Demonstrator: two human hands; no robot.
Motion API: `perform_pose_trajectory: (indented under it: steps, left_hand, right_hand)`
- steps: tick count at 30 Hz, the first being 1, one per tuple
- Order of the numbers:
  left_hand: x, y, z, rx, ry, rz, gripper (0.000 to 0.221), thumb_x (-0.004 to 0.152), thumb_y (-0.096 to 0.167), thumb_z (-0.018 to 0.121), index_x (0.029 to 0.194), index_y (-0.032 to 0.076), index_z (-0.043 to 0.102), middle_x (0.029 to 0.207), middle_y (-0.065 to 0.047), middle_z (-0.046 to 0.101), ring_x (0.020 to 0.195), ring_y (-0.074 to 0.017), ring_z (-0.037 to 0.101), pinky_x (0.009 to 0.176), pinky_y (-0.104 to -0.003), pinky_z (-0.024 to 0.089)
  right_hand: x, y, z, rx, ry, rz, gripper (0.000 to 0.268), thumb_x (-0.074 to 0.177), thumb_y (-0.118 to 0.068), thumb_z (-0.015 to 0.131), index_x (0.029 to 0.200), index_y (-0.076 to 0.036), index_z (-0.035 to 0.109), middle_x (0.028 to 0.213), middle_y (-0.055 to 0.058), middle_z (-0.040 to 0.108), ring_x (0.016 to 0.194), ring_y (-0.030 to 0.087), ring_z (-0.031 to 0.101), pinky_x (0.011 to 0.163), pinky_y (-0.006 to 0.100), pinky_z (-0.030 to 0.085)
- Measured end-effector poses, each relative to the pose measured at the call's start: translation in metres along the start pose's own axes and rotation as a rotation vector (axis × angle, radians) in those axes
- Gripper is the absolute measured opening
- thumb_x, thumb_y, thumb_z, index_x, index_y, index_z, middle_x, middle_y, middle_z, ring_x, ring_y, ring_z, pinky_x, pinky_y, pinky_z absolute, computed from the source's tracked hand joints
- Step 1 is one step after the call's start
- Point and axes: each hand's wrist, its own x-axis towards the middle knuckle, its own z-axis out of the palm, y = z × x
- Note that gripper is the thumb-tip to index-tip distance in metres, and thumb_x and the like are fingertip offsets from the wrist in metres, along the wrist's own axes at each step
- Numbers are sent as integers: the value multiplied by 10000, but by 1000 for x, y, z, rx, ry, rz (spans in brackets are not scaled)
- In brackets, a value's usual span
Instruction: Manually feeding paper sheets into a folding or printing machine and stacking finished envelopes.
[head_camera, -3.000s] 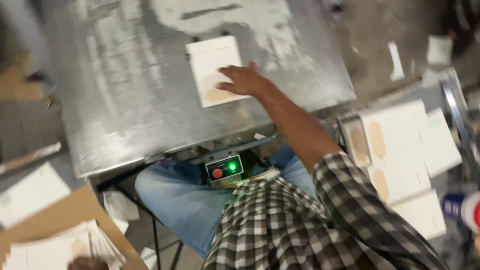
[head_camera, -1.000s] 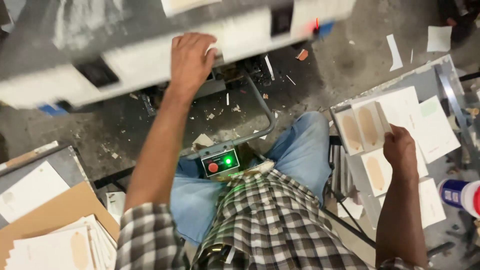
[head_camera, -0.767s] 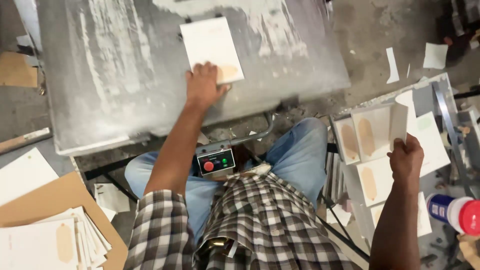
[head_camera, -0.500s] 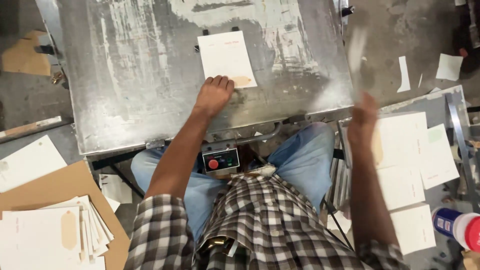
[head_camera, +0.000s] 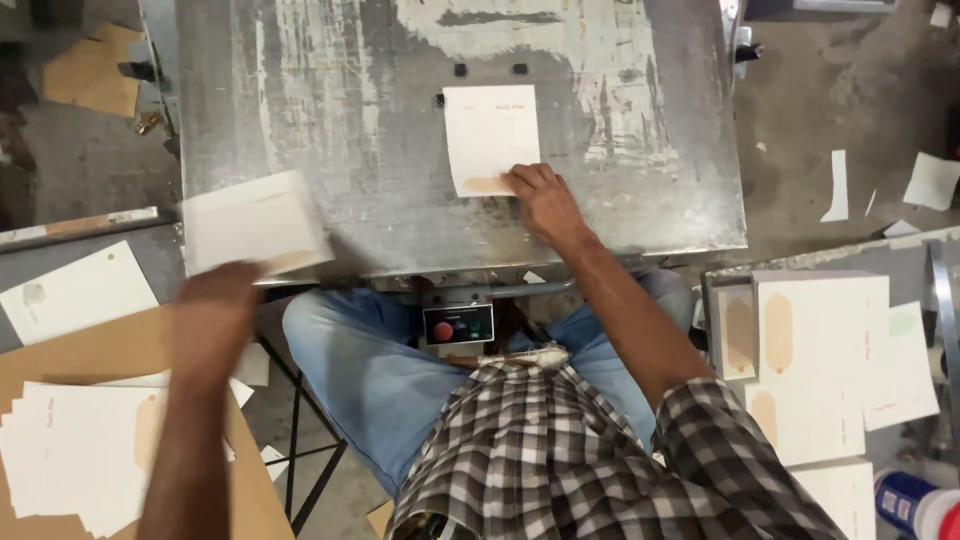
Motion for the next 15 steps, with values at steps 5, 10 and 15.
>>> perform_pose_trajectory:
  steps: [5, 10, 15]
  left_hand:
    - [-130, -51, -41, 316, 201, -397, 175, 924, -95, 628, 1041, 33, 650, 996, -127, 696, 892, -291, 690, 791, -358, 548]
    - [-210, -7, -22, 218, 131, -950, 236, 1033, 233, 636, 1106, 15, 691, 1010, -188, 743, 912, -346, 723, 843, -430, 579]
    - [-371, -69, 164, 167, 179, -846, 339, 930, 175, 606, 1183, -42, 667, 1146, -271, 675, 1034, -441, 666, 941, -529, 565]
  right_hand:
    - [21, 23, 18, -9, -24, -34, 449, 865, 38, 556, 1288, -53, 677, 1339, 113, 627, 1229, 336, 560, 997, 506, 474]
    - [29, 18, 6, -99, -176, -23, 535, 830, -294, 688, 1322, -86, 661, 1378, 123, 604, 1252, 329, 544, 977, 661, 375]
    - [59, 12, 1, -59, -376, 164, 762, 877, -636, 640, 1439, -127, 556, 1440, 139, 549, 1322, 365, 481, 1015, 769, 246]
